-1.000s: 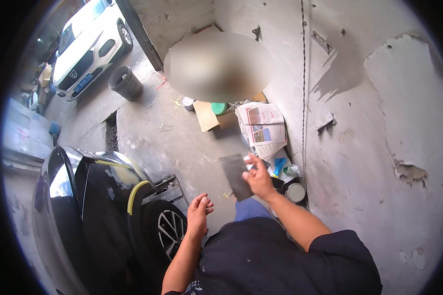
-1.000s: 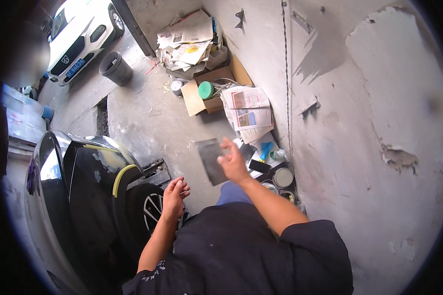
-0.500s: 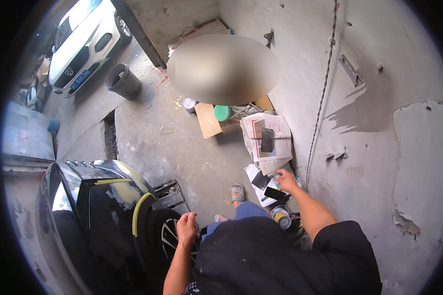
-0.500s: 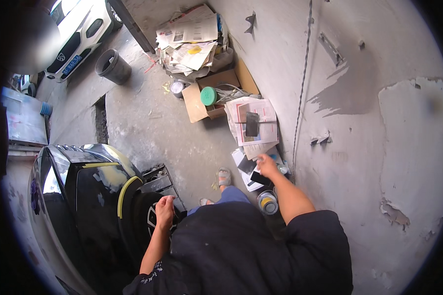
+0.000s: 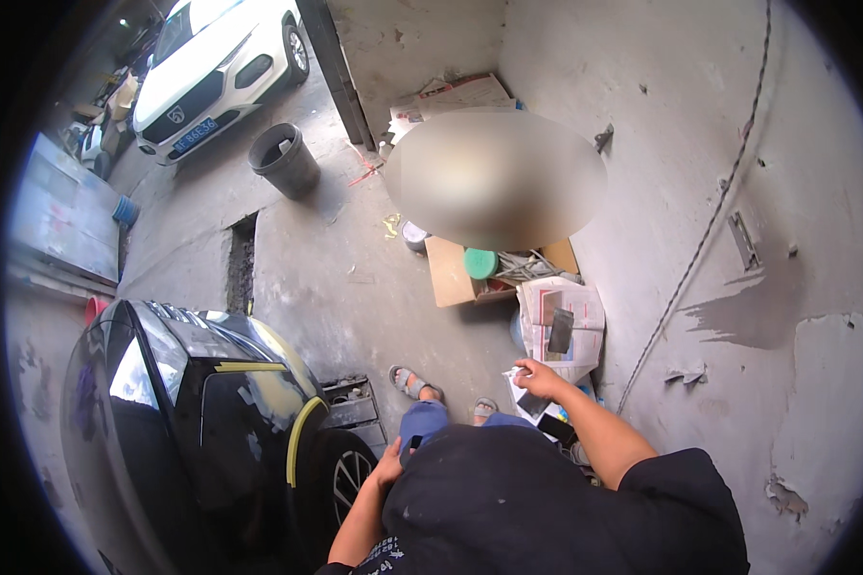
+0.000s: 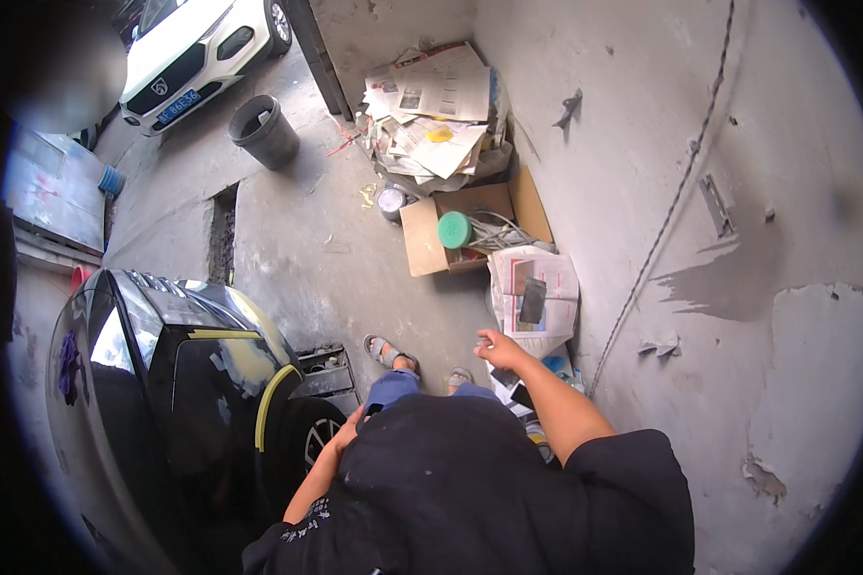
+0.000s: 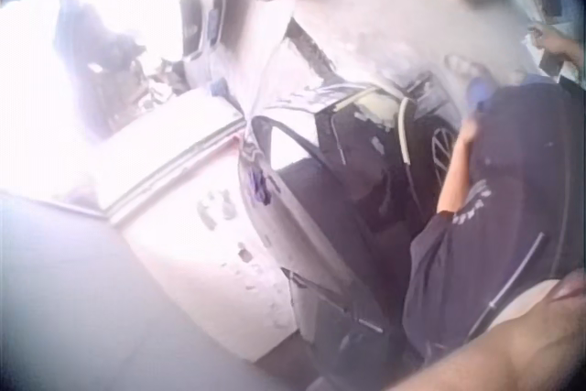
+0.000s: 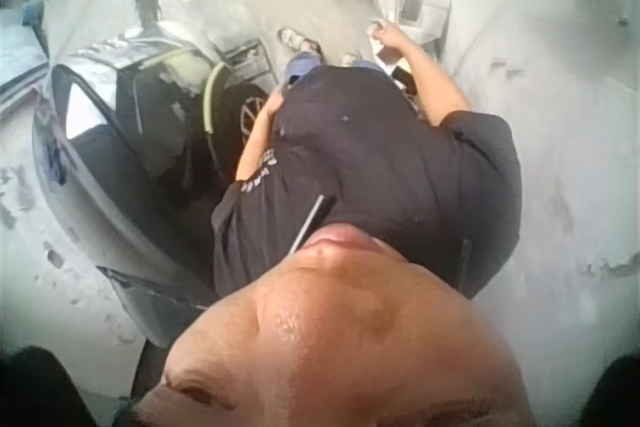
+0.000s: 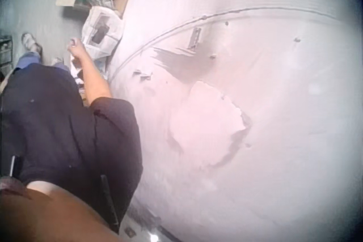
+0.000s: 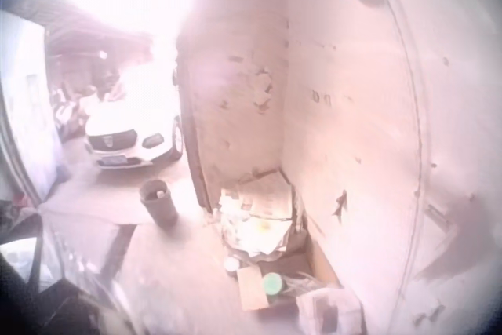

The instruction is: The person applies body filler to a black car's front bumper and side panel using a metal spreader. They repeatedly scoop filler from a container, spread it over taped-off areas, and smooth the surface. The person also uses a scraper to remove excess filler and transfers material between tools.

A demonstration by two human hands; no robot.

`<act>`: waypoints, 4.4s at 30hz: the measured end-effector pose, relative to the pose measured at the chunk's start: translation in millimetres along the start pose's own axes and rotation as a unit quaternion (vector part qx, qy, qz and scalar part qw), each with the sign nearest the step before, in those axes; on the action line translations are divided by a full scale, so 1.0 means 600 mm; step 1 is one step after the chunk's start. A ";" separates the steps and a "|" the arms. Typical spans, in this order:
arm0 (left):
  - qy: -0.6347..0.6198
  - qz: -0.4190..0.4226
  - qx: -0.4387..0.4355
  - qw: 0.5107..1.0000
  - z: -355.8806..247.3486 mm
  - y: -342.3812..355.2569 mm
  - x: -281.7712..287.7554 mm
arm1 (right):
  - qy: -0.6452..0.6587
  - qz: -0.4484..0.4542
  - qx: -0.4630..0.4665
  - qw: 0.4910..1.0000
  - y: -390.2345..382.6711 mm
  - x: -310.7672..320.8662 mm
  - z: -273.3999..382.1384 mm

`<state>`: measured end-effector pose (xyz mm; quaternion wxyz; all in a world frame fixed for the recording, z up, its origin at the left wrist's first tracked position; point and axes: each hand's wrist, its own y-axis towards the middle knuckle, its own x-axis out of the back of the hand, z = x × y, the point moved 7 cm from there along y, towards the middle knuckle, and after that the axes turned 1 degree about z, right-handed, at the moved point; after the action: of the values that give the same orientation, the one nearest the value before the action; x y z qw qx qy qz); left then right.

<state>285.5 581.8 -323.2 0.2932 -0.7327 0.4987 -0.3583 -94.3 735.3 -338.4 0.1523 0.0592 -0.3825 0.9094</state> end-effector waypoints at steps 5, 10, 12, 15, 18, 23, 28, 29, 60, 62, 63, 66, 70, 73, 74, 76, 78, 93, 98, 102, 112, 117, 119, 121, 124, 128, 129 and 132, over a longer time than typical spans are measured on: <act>0.118 0.117 -0.214 0.963 0.017 0.065 0.081 | 0.016 0.014 -0.014 1.000 0.061 -0.035 0.148; 0.110 0.141 -0.215 0.960 0.008 0.082 0.202 | -0.192 -0.001 0.016 0.981 0.107 -0.092 0.237; 0.108 0.130 -0.189 0.967 0.011 0.091 0.231 | -0.173 -0.007 0.013 0.985 0.118 -0.117 0.230; 0.128 0.132 -0.186 0.965 0.015 0.111 0.277 | -0.086 0.013 0.028 0.996 0.163 -0.151 0.221; 0.033 0.082 -0.242 0.966 -0.002 0.105 0.331 | 0.027 0.059 0.045 0.997 0.179 -0.161 0.294; 0.123 0.171 -0.104 0.972 0.054 0.183 0.399 | -0.018 0.169 0.008 0.985 0.225 -0.134 0.351; -0.375 0.031 0.101 0.921 -0.078 0.175 0.578 | 0.037 0.165 -0.135 0.976 0.332 -0.036 0.514; -0.455 0.000 0.085 0.886 -0.069 0.197 0.600 | 0.026 0.131 -0.119 0.984 0.385 -0.024 0.517; -0.531 -0.232 0.114 0.807 0.031 0.495 1.120 | -0.180 0.045 0.052 0.981 0.923 -0.107 1.129; -0.503 -0.275 0.085 0.815 0.016 0.473 1.197 | -0.183 0.036 0.164 0.969 0.929 -0.156 1.248; -0.484 -0.290 0.075 0.822 0.031 0.481 1.220 | -0.149 0.049 0.162 0.974 0.936 -0.178 1.296; -0.519 -0.319 0.077 0.789 0.011 0.464 1.259 | 0.190 0.187 0.212 0.940 0.904 -0.243 1.463; -0.547 -0.331 0.144 0.755 0.060 0.448 1.183 | 0.409 0.420 0.176 0.791 0.846 -0.329 1.640; -0.561 -0.291 0.218 0.743 0.071 0.435 1.102 | 0.437 0.491 0.145 0.740 0.858 -0.355 1.696; -0.582 -0.275 0.243 0.726 0.067 0.423 1.079 | 0.446 0.513 0.127 0.722 0.869 -0.363 1.711; -0.612 -0.251 0.269 0.700 0.055 0.414 1.040 | 0.456 0.549 0.098 0.694 0.896 -0.370 1.739; -0.593 -0.264 0.269 0.712 0.002 0.413 1.049 | 0.460 0.575 0.079 0.672 0.922 -0.373 1.762; -0.569 -0.429 0.197 0.673 -0.211 0.478 1.085 | 0.440 0.735 -0.058 0.513 0.939 -0.440 1.839; -0.632 -0.437 0.235 0.596 -0.171 0.449 0.967 | 0.413 0.764 -0.079 0.489 0.897 -0.471 1.830; -0.673 -0.416 0.265 0.551 -0.176 0.439 0.909 | 0.387 0.773 -0.086 0.496 0.870 -0.494 1.817; -0.635 -0.454 0.196 0.593 -0.165 0.469 0.855 | 0.369 0.785 -0.111 0.484 0.793 -0.539 1.771; -0.699 -0.441 0.217 0.520 -0.141 0.453 0.827 | 0.374 0.783 -0.113 0.485 0.766 -0.550 1.752; -0.721 -0.432 0.213 0.498 -0.124 0.449 0.806 | 0.376 0.785 -0.114 0.479 0.756 -0.553 1.748; -0.731 -0.431 0.216 0.483 -0.114 0.448 0.788 | 0.390 0.780 -0.134 0.470 0.752 -0.554 1.746; -0.732 -0.443 0.236 0.460 -0.118 0.437 0.776 | 0.384 0.783 -0.150 0.466 0.752 -0.560 1.742; -0.740 -0.472 0.233 0.418 -0.138 0.438 0.765 | 0.325 0.804 -0.146 0.476 0.770 -0.575 1.743; -0.748 -0.476 0.224 0.405 -0.148 0.450 0.772 | 0.314 0.803 -0.148 0.484 0.789 -0.578 1.745; -0.768 -0.471 0.222 0.374 -0.206 0.480 0.781 | 0.293 0.781 -0.180 0.522 0.825 -0.572 1.748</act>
<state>149.9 36.4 -370.4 0.4864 -0.7186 -0.4634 0.1798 61.9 -420.1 -16.6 -0.5077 -0.5611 -0.3651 0.5424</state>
